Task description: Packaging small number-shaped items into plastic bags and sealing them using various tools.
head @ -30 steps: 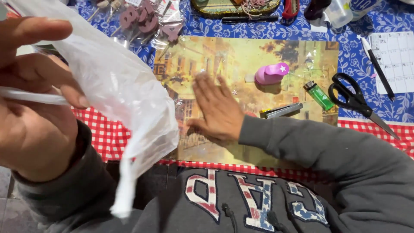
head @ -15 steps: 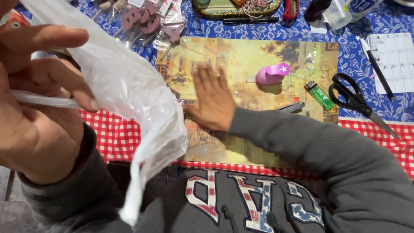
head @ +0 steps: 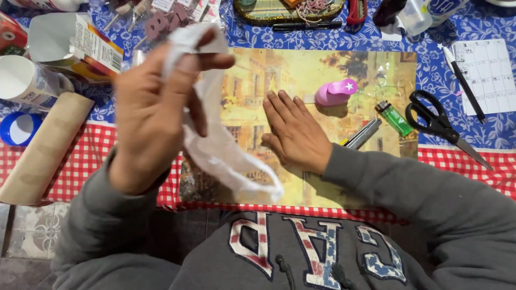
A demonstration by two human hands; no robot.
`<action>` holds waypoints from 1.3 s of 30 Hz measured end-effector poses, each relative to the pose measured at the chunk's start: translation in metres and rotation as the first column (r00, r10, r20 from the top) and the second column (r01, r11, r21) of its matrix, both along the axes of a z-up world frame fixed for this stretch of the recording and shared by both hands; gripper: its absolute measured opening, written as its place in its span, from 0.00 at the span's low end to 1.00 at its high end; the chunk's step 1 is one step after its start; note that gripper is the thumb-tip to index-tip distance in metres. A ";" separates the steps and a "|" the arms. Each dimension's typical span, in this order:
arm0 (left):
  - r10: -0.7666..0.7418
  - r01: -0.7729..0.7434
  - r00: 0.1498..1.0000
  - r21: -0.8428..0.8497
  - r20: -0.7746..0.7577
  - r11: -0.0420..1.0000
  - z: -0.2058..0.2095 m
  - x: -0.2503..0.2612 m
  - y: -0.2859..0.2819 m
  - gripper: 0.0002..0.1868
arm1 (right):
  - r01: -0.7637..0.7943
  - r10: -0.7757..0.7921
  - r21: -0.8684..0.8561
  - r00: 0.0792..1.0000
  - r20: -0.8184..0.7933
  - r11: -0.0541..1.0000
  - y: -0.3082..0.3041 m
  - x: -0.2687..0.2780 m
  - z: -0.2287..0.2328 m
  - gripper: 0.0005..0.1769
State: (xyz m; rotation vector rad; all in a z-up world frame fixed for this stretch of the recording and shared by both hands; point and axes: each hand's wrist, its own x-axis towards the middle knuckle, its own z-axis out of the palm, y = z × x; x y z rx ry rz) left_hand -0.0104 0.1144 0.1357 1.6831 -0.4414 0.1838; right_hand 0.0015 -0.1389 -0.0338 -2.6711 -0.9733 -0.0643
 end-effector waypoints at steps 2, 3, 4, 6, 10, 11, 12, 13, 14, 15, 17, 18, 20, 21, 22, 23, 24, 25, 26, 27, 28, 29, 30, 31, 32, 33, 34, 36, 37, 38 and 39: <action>-0.069 0.070 0.997 0.006 -0.033 0.998 -0.005 0.002 -0.006 0.19 | -0.030 0.030 -0.013 1.000 0.004 0.999 -0.012 -0.007 0.004 0.38; -0.136 0.137 0.988 0.007 -0.068 0.991 -0.007 0.004 -0.009 0.21 | -0.062 0.062 -0.029 0.998 0.006 0.998 -0.019 -0.010 0.006 0.35; -0.137 0.138 0.988 0.007 -0.069 0.990 -0.006 0.004 -0.011 0.21 | -0.060 0.061 -0.029 0.998 0.005 0.998 -0.031 -0.016 0.005 0.35; -0.142 0.145 0.989 0.058 -0.050 0.988 -0.004 0.004 -0.014 0.22 | -0.128 0.136 0.215 0.991 -0.020 0.968 -0.053 -0.030 0.003 0.33; -0.190 0.191 0.982 0.031 -0.018 0.981 -0.003 0.006 -0.021 0.20 | -0.141 0.141 0.007 0.989 -0.039 0.990 -0.058 -0.042 0.038 0.26; -0.149 0.157 0.987 0.139 -0.061 0.978 -0.005 0.006 -0.023 0.17 | -0.172 0.169 0.037 0.982 0.079 0.984 -0.060 -0.043 0.038 0.25; -0.105 0.126 0.990 0.247 -0.099 0.961 -0.007 0.006 -0.025 0.16 | -0.206 0.190 0.063 0.962 0.198 0.976 -0.063 -0.044 0.037 0.25; -0.105 0.127 0.989 0.246 -0.099 0.961 -0.005 0.006 -0.028 0.16 | -0.206 0.190 0.062 0.962 0.197 0.977 -0.065 -0.042 0.034 0.25; -0.110 0.123 0.992 0.334 -0.055 0.934 -0.003 0.005 -0.031 0.16 | -0.210 0.200 0.025 0.955 0.219 0.977 -0.067 -0.041 0.030 0.24; -0.119 0.113 0.993 0.421 -0.013 0.900 -0.001 0.004 -0.034 0.15 | -0.214 0.210 -0.010 0.948 0.241 0.977 -0.068 -0.040 0.026 0.24; -0.124 0.113 0.992 0.441 -0.003 0.890 0.007 -0.002 -0.037 0.16 | -0.237 0.222 0.057 0.955 0.195 0.970 -0.074 -0.029 0.008 0.19; -0.129 0.111 0.992 0.460 0.008 0.881 0.012 -0.004 -0.039 0.17 | -0.255 0.235 0.124 0.960 0.151 0.959 -0.078 -0.023 0.000 0.14; -0.168 0.153 0.986 0.381 0.009 0.912 0.022 -0.008 -0.039 0.19 | -0.177 0.173 0.157 0.984 0.039 0.972 -0.076 -0.017 0.024 0.15; -0.210 0.197 0.978 0.298 0.012 0.934 0.027 -0.010 -0.039 0.20 | -0.093 0.109 0.180 0.991 -0.076 0.979 -0.076 -0.013 0.036 0.16; -0.209 0.195 0.978 0.300 0.014 0.934 0.031 -0.012 -0.040 0.20 | -0.095 0.110 0.181 0.991 -0.074 0.979 -0.076 -0.010 0.044 0.16; -0.233 0.208 0.972 0.307 0.045 0.929 0.034 -0.013 -0.040 0.21 | -0.087 0.108 0.129 0.980 -0.168 0.988 -0.077 -0.007 0.052 0.10; -0.257 0.221 0.964 0.315 0.075 0.923 0.038 -0.014 -0.041 0.22 | -0.083 0.100 0.076 0.960 -0.260 0.994 -0.078 -0.004 0.060 0.04; -0.257 0.221 0.963 0.316 0.076 0.923 0.040 -0.014 -0.043 0.22 | -0.083 0.100 0.077 0.961 -0.259 0.994 -0.082 0.001 0.066 0.04; -0.233 0.192 0.969 0.355 0.076 0.915 0.041 -0.015 -0.045 0.22 | -0.050 0.082 0.127 0.962 -0.261 0.991 -0.085 0.005 0.071 0.08; -0.208 0.162 0.975 0.392 0.078 0.905 0.043 -0.015 -0.048 0.22 | -0.019 0.066 0.176 0.962 -0.264 0.984 -0.089 0.010 0.076 0.12; -0.207 0.160 0.975 0.393 0.080 0.905 0.040 -0.013 -0.049 0.22 | -0.020 0.067 0.177 0.963 -0.262 0.984 -0.092 0.010 0.093 0.12; -0.210 0.162 0.975 0.423 0.068 0.892 0.037 -0.013 -0.050 0.22 | 0.009 0.080 0.317 0.961 -0.266 0.948 -0.095 0.010 0.111 0.12; -0.212 0.165 0.976 0.451 0.056 0.877 0.033 -0.012 -0.051 0.23 | 0.040 0.093 0.450 0.959 -0.268 0.892 -0.098 0.010 0.128 0.14; -0.212 0.165 0.976 0.450 0.056 0.878 0.031 -0.011 -0.053 0.23 | 0.040 0.092 0.449 0.959 -0.269 0.893 -0.097 0.002 0.149 0.14; -0.239 0.195 0.970 0.426 0.051 0.883 0.030 -0.010 -0.055 0.23 | 0.063 0.093 0.503 0.956 -0.279 0.862 -0.097 -0.005 0.171 0.13; -0.270 0.228 0.962 0.404 0.048 0.886 0.029 -0.008 -0.058 0.24 | 0.088 0.092 0.555 0.953 -0.288 0.827 -0.096 -0.013 0.193 0.13; -0.273 0.231 0.961 0.404 0.049 0.885 0.030 -0.008 -0.061 0.24 | 0.091 0.088 0.555 0.954 -0.287 0.827 -0.087 -0.017 0.205 0.13; -0.276 0.253 0.961 0.385 0.007 0.888 0.033 -0.008 -0.067 0.25 | -0.013 0.182 0.546 0.949 -0.256 0.838 -0.068 -0.025 0.228 0.13; -0.278 0.253 0.961 0.386 0.009 0.887 0.036 -0.008 -0.069 0.25 | -0.013 0.181 0.547 0.950 -0.254 0.837 -0.060 -0.023 0.225 0.13; -0.261 0.251 0.965 0.367 -0.023 0.896 0.040 -0.008 -0.071 0.25 | -0.069 0.184 0.467 0.961 -0.204 0.881 -0.051 -0.021 0.221 0.13; -0.244 0.249 0.968 0.350 -0.060 0.903 0.043 -0.010 -0.073 0.25 | -0.121 0.193 0.383 0.968 -0.158 0.916 -0.042 -0.020 0.217 0.14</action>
